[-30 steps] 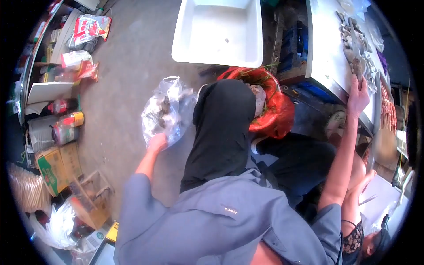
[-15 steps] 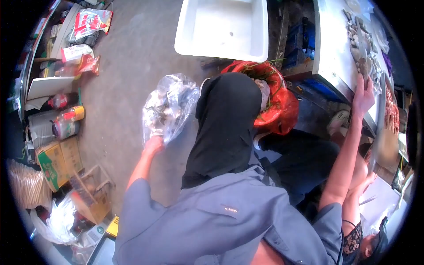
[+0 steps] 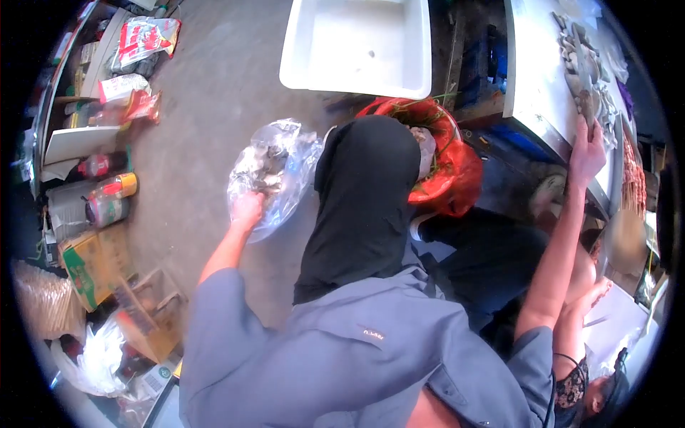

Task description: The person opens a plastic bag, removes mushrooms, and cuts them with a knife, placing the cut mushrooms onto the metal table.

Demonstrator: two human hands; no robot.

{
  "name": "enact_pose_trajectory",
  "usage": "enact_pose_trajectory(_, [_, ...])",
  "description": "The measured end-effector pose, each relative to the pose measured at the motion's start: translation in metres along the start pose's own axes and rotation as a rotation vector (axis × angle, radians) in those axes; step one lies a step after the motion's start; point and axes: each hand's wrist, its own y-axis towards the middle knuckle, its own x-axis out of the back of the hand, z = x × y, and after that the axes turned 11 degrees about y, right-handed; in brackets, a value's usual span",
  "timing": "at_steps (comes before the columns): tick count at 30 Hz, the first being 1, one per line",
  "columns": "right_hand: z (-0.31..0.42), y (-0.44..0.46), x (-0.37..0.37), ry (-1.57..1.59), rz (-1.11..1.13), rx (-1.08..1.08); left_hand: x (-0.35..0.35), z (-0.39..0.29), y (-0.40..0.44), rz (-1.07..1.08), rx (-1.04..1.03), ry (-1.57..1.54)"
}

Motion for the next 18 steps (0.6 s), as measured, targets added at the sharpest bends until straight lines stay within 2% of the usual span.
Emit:
enact_pose_trajectory(2, [0.001, -0.001, 0.0, 0.022, 0.009, -0.029, 0.01, 0.01, -0.01, 0.038, 0.058, -0.032])
enact_pose_trajectory(4, [0.009, -0.003, 0.0, 0.052, -0.04, 0.042, 0.015, 0.016, -0.018, 0.082, 0.094, -0.018])
enact_pose_trajectory(6, [0.007, -0.002, 0.0, 0.006, -0.041, 0.035, 0.014, 0.024, -0.026, 0.174, 0.245, -0.03])
enact_pose_trajectory(8, [0.006, -0.001, 0.0, -0.04, -0.042, 0.029, -0.001, 0.036, -0.026, 0.257, 0.237, 0.003])
enact_pose_trajectory(10, [0.005, -0.002, -0.001, 0.013, -0.042, 0.022, -0.015, 0.036, -0.023, 0.172, 0.411, -0.123])
enact_pose_trajectory(11, [0.004, -0.002, 0.0, 0.009, -0.041, 0.022, -0.023, 0.034, -0.019, 0.174, 0.408, -0.124])
enact_pose_trajectory(13, [0.001, -0.001, -0.001, -0.028, -0.038, 0.021, -0.028, 0.031, -0.011, -0.026, 0.549, -0.377])
enact_pose_trajectory(14, [0.001, 0.0, -0.001, -0.03, -0.037, 0.021, -0.03, 0.03, -0.009, -0.025, 0.548, -0.378])
enact_pose_trajectory(16, [0.002, 0.0, 0.0, -0.059, -0.022, 0.0, -0.027, 0.025, -0.008, -0.158, 0.607, -0.559])
enact_pose_trajectory(18, [0.0, 0.001, -0.001, -0.051, -0.031, 0.017, -0.018, 0.022, -0.009, -0.131, 0.629, -0.554])
